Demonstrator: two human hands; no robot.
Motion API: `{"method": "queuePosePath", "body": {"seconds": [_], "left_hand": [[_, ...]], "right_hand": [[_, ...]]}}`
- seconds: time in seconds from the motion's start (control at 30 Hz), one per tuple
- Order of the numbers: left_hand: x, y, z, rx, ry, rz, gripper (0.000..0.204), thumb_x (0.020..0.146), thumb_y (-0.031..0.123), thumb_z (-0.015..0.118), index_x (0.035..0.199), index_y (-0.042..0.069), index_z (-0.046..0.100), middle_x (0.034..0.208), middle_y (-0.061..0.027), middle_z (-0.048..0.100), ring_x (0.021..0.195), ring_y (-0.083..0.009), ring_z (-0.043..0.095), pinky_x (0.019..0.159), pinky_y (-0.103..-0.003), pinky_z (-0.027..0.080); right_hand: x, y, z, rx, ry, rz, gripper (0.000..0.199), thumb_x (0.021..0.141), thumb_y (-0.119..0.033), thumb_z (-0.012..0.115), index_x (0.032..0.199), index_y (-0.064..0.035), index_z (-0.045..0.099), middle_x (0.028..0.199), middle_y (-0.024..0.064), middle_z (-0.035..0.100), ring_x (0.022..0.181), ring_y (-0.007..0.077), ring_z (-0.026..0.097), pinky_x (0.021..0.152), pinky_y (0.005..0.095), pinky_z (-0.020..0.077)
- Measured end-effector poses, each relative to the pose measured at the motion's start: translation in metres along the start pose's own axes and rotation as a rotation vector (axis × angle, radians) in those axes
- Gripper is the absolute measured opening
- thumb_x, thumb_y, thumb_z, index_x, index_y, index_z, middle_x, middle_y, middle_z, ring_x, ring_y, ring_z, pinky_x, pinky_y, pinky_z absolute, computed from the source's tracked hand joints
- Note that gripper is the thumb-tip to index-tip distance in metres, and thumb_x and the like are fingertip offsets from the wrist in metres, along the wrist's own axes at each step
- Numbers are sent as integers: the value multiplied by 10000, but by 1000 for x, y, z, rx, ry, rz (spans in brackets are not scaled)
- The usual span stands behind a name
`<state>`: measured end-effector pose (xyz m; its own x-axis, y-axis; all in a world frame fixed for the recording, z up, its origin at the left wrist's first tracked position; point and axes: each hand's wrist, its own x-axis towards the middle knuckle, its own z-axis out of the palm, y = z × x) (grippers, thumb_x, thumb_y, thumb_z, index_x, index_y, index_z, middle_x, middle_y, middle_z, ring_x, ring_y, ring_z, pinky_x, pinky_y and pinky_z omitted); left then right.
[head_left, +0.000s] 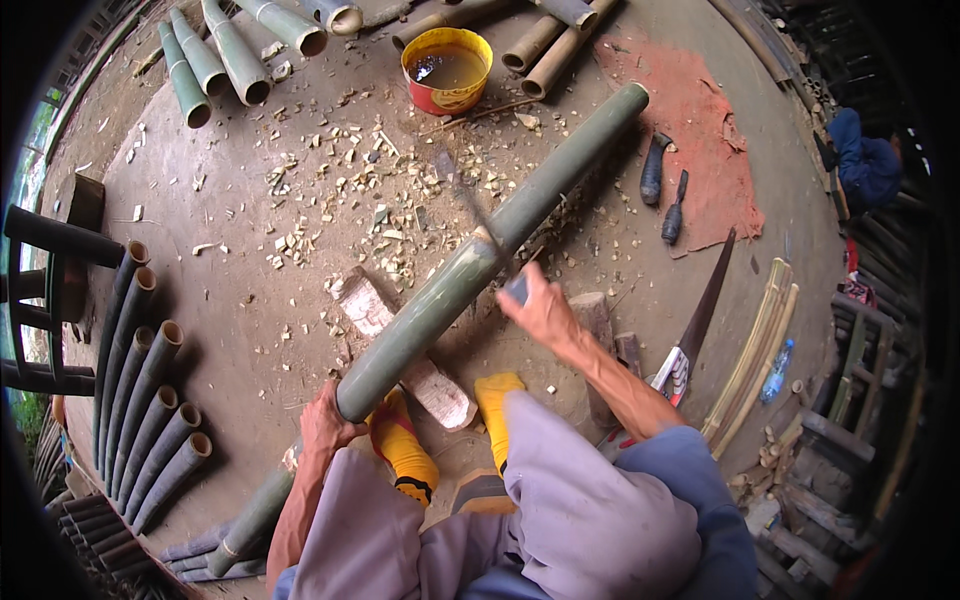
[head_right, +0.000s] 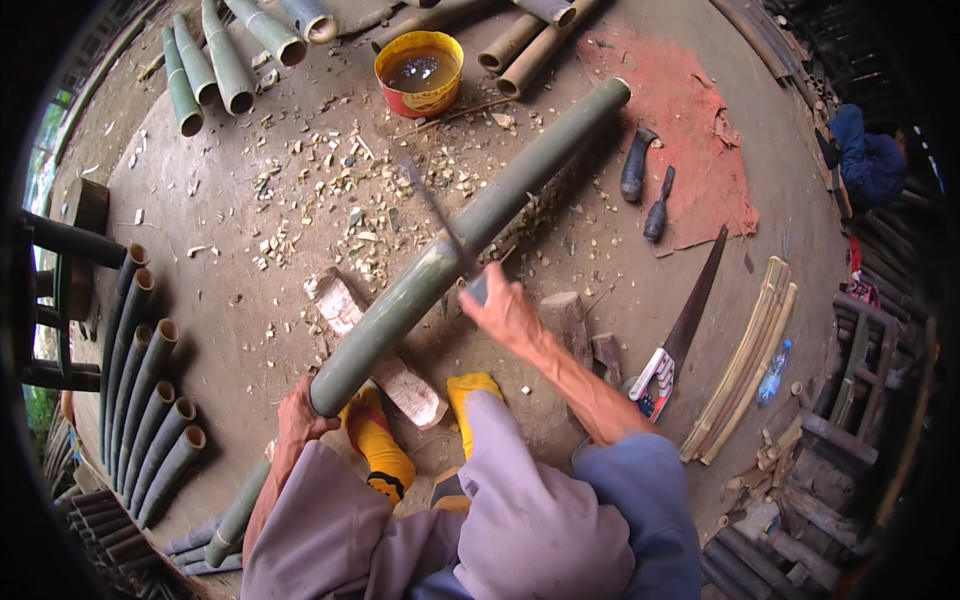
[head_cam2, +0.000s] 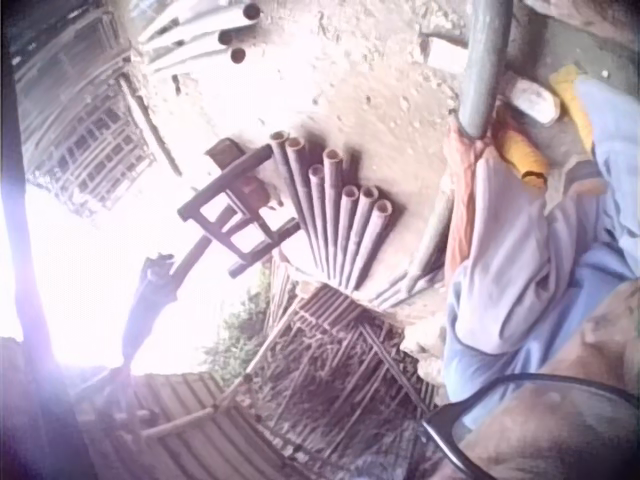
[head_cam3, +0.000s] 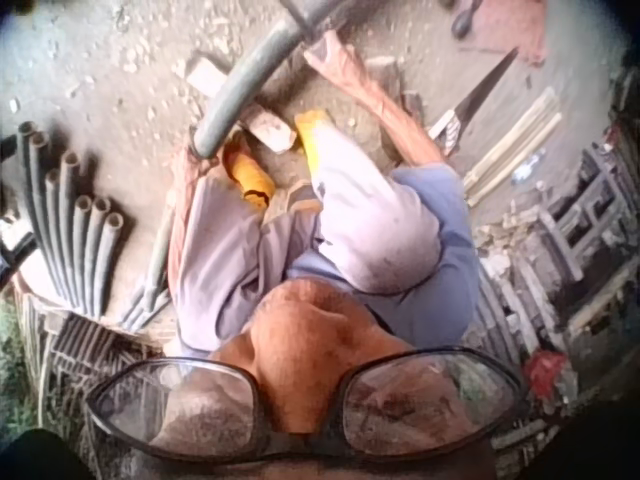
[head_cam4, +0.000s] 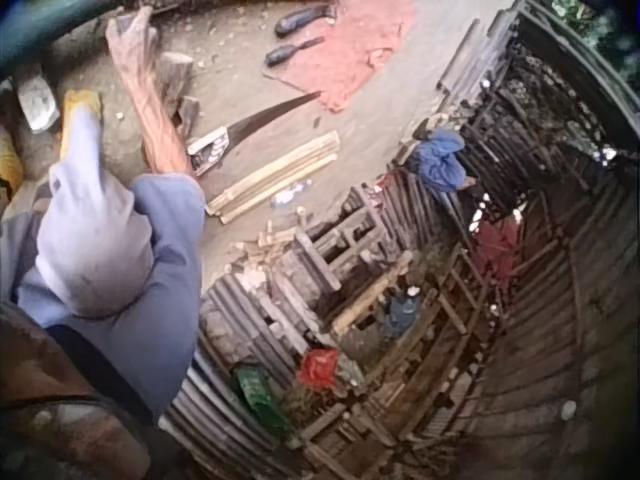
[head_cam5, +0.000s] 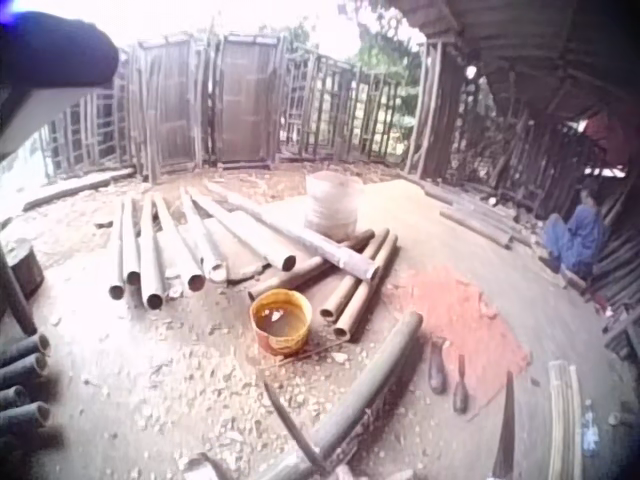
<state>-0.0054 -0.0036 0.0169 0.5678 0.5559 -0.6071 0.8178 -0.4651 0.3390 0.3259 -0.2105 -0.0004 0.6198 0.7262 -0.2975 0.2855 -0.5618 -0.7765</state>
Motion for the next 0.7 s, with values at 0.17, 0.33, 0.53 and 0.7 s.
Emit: {"method": "queuePosePath", "body": {"seconds": [0.17,0.33,0.53,0.7], "left_hand": [[-4,5,-11,-101,-71,4,647,485,217,808,1064,56,570,897,-195,683,881,-402,652,764,-472,505],[9,6,-13,-110,-154,54,665,497,206,811,1095,48,565,909,-190,675,884,-396,649,782,-470,499],[-12,11,26,133,317,59,698,539,205,834,1173,107,560,1027,-131,644,981,-332,631,841,-423,504],[-2,-4,11,47,99,-26,712,490,233,823,1148,114,578,1009,-144,668,948,-349,651,824,-438,519]], "right_hand": [[17,23,-17,-235,57,-16,344,924,-282,613,985,2,429,655,189,630,526,250,654,394,326,534],[-22,12,-9,-241,-213,-182,330,926,-300,602,1008,-30,430,702,180,633,528,252,648,412,318,566],[19,28,-28,-99,207,-33,344,931,-305,586,1005,-19,410,713,207,645,558,283,670,415,351,570],[-19,18,-5,-425,-196,-278,379,900,-309,639,981,-29,397,706,189,643,573,300,676,444,357,577]]}}
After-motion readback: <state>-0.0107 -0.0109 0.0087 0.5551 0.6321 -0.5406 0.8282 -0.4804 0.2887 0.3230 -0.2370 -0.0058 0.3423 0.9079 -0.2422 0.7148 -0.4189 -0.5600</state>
